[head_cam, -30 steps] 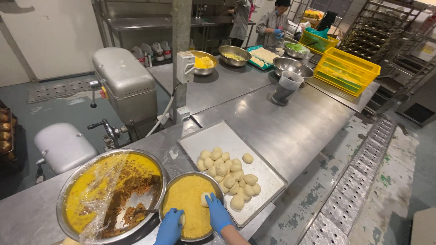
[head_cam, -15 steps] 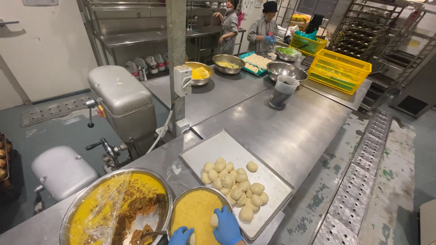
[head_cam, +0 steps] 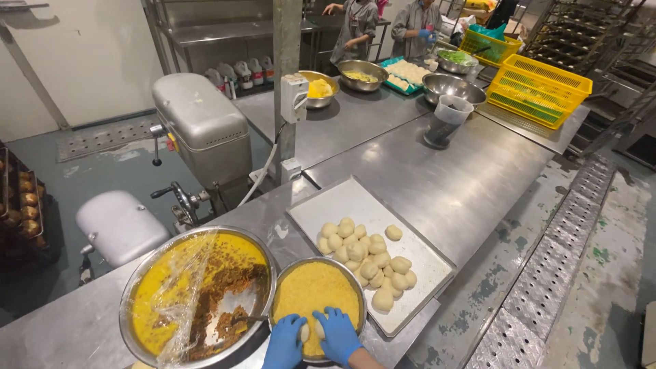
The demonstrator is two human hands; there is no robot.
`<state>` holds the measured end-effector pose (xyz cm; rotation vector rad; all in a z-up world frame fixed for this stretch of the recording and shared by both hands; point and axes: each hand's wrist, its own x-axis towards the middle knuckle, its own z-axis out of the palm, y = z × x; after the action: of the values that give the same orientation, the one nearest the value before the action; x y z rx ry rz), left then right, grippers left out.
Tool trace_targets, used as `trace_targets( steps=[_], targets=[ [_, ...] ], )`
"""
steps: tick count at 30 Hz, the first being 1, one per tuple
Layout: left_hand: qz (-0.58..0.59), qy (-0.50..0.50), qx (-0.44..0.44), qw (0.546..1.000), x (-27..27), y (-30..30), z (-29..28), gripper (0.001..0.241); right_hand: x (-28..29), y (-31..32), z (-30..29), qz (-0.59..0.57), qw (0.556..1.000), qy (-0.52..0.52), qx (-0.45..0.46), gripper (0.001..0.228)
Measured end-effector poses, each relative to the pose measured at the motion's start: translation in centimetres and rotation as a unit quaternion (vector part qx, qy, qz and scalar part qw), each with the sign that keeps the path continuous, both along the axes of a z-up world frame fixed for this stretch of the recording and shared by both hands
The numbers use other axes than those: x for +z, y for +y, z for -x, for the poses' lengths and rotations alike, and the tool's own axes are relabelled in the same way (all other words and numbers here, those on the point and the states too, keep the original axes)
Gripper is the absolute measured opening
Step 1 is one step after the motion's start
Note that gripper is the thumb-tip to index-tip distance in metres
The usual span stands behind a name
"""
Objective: Fill dough with paste, seal it, and coat it in yellow powder.
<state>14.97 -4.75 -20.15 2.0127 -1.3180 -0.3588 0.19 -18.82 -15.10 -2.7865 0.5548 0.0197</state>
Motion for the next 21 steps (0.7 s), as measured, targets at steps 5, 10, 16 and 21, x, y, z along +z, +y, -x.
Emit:
trace_targets(
  steps=[5,10,16,21],
  targets=[
    [0.052,0.021,0.031,0.998,4.2,1.1,1.3,0.061,4.8,1.2,1.3,-0.041,0.997,-0.069,-0.02,0.077],
    [0.105,0.054,0.084,0.989,3.5,4.3,5.8,0.042,3.1,3.9,5.1,-0.076,0.974,-0.18,-0.11,0.066],
    [0.14,-0.025,0.099,0.985,1.8,6.5,11.2,0.033,0.7,6.2,7.6,-0.058,0.97,-0.215,-0.099,0.066],
    [0.15,-0.017,0.091,0.984,1.7,5.7,12.3,0.065,2.1,6.0,7.1,-0.132,0.949,-0.261,-0.122,0.063]
  ],
)
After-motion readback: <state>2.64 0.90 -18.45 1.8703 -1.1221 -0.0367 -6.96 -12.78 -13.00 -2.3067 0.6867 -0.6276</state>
